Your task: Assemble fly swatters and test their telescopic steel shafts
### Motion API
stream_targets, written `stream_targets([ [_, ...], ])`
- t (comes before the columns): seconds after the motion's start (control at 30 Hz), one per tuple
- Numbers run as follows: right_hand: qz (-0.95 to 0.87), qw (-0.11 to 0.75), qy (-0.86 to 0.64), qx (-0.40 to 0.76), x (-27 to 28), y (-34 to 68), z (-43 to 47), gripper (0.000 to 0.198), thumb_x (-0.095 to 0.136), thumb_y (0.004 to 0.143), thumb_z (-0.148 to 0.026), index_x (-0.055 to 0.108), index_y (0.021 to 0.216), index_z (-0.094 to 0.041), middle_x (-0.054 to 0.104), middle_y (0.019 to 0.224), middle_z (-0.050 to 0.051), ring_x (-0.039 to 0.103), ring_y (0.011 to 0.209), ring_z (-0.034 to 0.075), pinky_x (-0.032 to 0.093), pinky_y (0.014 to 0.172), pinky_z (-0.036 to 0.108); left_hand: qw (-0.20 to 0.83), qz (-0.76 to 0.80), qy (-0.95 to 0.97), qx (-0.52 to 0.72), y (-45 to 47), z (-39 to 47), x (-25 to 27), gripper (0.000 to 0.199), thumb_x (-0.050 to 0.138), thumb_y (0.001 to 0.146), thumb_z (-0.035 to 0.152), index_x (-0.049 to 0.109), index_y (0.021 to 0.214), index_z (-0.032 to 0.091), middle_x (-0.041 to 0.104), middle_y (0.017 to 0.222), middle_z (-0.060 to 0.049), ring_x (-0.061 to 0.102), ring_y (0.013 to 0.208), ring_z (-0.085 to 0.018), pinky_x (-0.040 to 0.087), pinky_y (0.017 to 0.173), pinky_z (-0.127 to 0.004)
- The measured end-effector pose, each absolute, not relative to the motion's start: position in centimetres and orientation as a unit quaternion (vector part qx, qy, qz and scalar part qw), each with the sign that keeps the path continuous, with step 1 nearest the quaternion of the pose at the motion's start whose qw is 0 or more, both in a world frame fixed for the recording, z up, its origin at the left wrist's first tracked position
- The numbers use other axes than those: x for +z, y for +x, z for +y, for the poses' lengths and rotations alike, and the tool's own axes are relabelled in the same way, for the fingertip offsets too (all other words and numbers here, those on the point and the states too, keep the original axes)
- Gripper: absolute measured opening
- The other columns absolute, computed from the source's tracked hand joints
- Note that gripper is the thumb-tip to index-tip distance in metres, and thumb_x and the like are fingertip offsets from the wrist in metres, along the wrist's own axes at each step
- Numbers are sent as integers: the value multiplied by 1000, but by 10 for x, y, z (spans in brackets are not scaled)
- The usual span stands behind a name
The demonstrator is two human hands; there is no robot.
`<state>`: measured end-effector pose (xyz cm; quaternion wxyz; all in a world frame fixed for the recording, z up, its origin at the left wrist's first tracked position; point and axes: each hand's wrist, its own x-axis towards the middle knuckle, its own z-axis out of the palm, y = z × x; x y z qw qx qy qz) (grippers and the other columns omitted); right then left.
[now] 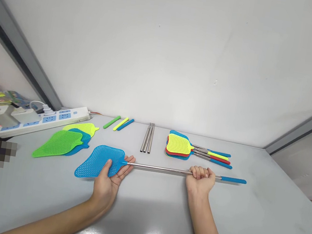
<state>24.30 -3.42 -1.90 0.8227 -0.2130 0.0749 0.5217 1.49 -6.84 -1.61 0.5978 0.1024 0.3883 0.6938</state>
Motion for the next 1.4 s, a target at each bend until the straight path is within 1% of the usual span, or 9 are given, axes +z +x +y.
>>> stream_targets([
  [0.27,69,826,-215,516,-21,241,-33,26,33,65,-12,11,51,-18,11,39,-8,10,31,7,16,28,20,598,391,97,693,15,-69,-17,27,42,76,28,52,87,6,60,93,-18,57,86,-26,42,82,-39],
  [0.43,39,827,-228,512,-23,239,-33,28,32,66,-14,9,51,-17,6,42,-7,8,32,7,15,28,20,603,393,87,689,15,-68,-16,25,40,77,26,53,85,6,60,92,-17,57,86,-24,42,82,-39],
  [0.63,26,814,-226,535,-23,227,-35,30,32,67,-14,8,50,-17,3,43,-7,7,32,7,15,29,20,624,388,85,674,20,-72,-17,24,39,78,25,53,84,7,61,93,-17,57,87,-23,43,83,-37],
  [0.87,38,814,-222,535,-21,224,-36,30,33,68,-15,8,51,-17,5,43,-7,8,33,7,15,30,20,622,384,87,677,20,-74,-17,24,40,77,27,53,83,7,60,93,-16,57,87,-23,42,83,-38],
  [1.1,-13,812,-231,535,-22,219,-38,30,33,67,-16,8,51,-17,7,40,-8,10,31,6,18,29,19,625,366,110,681,21,-76,-18,25,43,75,29,54,84,7,61,92,-16,56,88,-23,40,85,-40],
  [1.27,36,814,-223,536,-21,217,-38,28,32,67,-13,10,51,-18,11,39,-8,11,31,7,18,29,19,620,365,136,681,22,-78,-18,30,44,74,33,54,86,8,61,92,-14,56,89,-24,40,85,-40],
  [1.4,66,805,-229,543,-18,216,-37,27,30,68,-13,10,51,-18,10,39,-8,11,31,7,17,28,19,618,358,164,681,24,-81,-15,31,44,75,35,55,88,10,61,95,-13,55,90,-23,38,87,-39],
])
